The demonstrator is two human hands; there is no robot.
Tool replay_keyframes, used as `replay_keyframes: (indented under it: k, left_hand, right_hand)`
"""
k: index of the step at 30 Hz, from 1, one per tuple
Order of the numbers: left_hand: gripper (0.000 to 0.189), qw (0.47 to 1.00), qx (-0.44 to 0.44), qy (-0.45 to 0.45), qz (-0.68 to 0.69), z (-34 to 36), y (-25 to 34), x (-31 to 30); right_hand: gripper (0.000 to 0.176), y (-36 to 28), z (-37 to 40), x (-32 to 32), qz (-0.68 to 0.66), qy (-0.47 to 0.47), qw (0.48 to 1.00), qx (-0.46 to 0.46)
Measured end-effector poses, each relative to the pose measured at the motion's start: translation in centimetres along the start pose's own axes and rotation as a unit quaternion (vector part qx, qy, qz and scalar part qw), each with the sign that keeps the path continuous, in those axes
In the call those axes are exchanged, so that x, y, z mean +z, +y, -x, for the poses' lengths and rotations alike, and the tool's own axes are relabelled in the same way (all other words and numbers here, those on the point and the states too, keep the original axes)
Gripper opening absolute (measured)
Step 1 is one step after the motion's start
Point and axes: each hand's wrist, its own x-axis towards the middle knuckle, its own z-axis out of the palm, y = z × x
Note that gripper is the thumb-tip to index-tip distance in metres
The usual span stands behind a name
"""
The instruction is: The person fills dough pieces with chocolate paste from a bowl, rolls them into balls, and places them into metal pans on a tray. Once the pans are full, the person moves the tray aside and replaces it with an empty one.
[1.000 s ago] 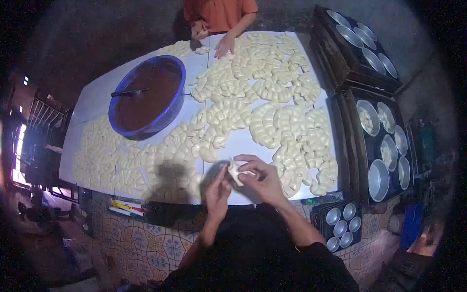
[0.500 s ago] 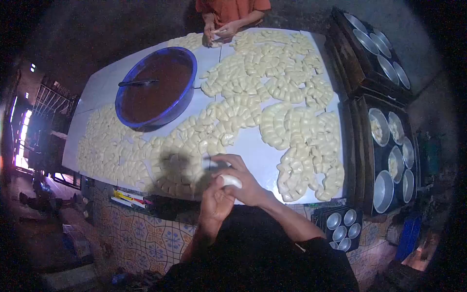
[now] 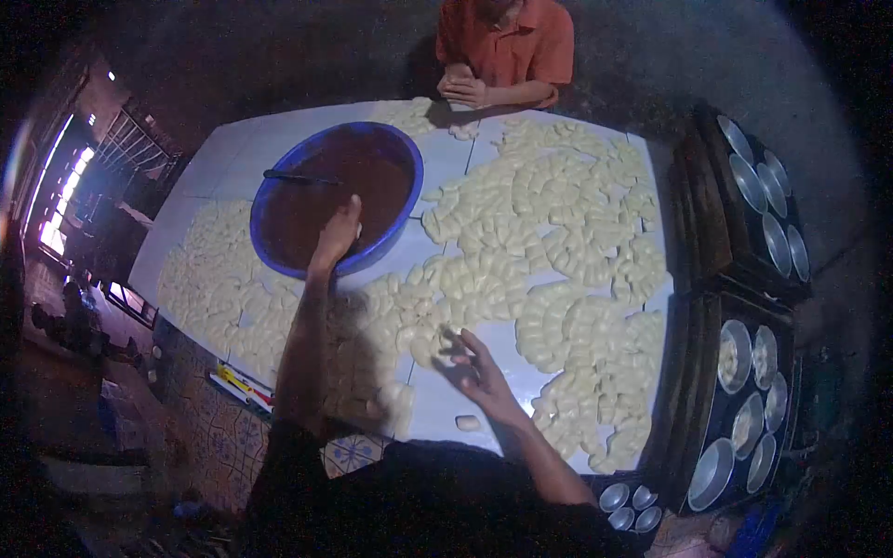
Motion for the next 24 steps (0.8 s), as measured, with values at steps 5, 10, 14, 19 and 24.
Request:
replay_keyframes:
  k: [5,10,14,19,24]
  left_hand:
    - [0.086,0.953,-0.066,-0.295,-0.01,-1.2,0.5,-1.2]
    - [0.087,0.861,-0.098,-0.142,0.478,10.6,3.9,-1.3]
    - [0.094,0.653,-0.226,-0.345,0.636,21.1,6.1,-0.1]
    - [0.053,0.734,-0.28,-0.218,0.579,27.2,6.1,1.3]
    - [0.046,0.908,-0.049,-0.2,0.364,29.7,6.5,0.1]
  right_hand:
    - [0.066,1.5,-0.6,-0.4,-0.038,0.025,0.998,0.036]
    - [0.055,0.8,-1.6,1.1,-0.153,0.156,0.973,0.08]
    - [0.026,3.7,-1.8,1.1,-0.406,0.175,0.879,0.178]
    - [0.024,1.3,0.5,3.2,0.038,0.236,0.959,0.155]
    - [0.031,-0.5,3.1,3.4,0.391,0.121,0.908,-0.093]
